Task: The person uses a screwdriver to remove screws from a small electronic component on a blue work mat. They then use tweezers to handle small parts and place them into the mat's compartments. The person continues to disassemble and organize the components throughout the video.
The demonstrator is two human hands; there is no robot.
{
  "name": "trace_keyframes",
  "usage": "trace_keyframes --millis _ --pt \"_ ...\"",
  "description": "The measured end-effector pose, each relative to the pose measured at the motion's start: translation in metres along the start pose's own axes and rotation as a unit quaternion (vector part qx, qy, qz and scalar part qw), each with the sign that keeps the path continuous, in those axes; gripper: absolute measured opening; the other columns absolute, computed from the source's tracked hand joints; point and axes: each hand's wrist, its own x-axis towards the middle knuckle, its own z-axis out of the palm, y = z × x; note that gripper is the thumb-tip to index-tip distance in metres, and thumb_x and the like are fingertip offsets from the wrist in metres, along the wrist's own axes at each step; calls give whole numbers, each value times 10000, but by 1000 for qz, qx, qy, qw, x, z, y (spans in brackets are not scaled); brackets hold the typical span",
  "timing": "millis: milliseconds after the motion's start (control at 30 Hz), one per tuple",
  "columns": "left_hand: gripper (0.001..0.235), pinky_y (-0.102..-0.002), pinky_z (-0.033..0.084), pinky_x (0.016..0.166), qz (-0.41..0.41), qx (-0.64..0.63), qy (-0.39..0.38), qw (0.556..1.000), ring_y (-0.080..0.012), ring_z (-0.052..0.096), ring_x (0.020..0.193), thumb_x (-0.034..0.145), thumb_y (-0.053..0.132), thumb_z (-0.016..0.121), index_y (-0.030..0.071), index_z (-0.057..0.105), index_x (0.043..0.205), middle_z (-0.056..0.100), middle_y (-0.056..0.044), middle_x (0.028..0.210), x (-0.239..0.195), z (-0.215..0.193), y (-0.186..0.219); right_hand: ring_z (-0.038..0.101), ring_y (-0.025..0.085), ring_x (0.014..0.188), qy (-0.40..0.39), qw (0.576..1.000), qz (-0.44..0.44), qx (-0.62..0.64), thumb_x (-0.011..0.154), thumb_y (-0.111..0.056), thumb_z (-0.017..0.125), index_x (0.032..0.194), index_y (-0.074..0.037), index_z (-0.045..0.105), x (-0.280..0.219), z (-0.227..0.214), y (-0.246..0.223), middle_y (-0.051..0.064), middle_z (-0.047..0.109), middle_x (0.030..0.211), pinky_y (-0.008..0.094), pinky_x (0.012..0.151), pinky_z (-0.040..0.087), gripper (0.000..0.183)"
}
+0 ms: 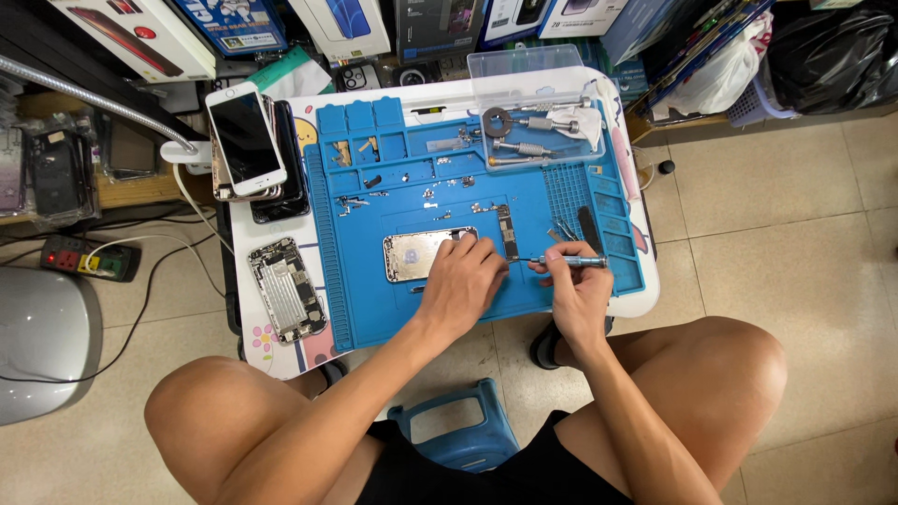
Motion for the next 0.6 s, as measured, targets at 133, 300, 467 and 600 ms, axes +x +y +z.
trace_keyframes --millis 133,300,467,600 --pt "131 -342 458 781 -109 -149 9 983 -184 590 865 1027 237 693 139 756 966 620 9 873 5 -23 7 795 259 836 27 995 11 97 1082 -151 574 981 24 662 6 3 -15 186 742 768 298 669 650 220" --pt "180 -261 610 805 -303 -586 70 748 -163 760 918 1027 201 729 45 795 1088 817 -138 1001 -1 -32 9 806 308 896 -9 975 11 224 1010 -122 679 1031 50 673 9 14 -13 234 767 892 307 695 666 174" --pt "251 -316 642 897 -346 -669 84 652 -231 773 1024 1069 166 665 -42 733 1190 787 -210 1140 -11 -33 7 789 305 966 -39 979 -23 200 975 -109 741 1027 68 660 -2 32 -26 276 772 979 367 812 667 201" --pt "284 -328 664 899 -364 -705 101 601 -250 780 1040 1068 166 662 -77 706 1208 780 -238 1148 -17 -33 6 787 296 951 -54 977 -51 201 974 -119 750 1026 76 654 -7 41 -36 293 771 1013 376 821 664 224"
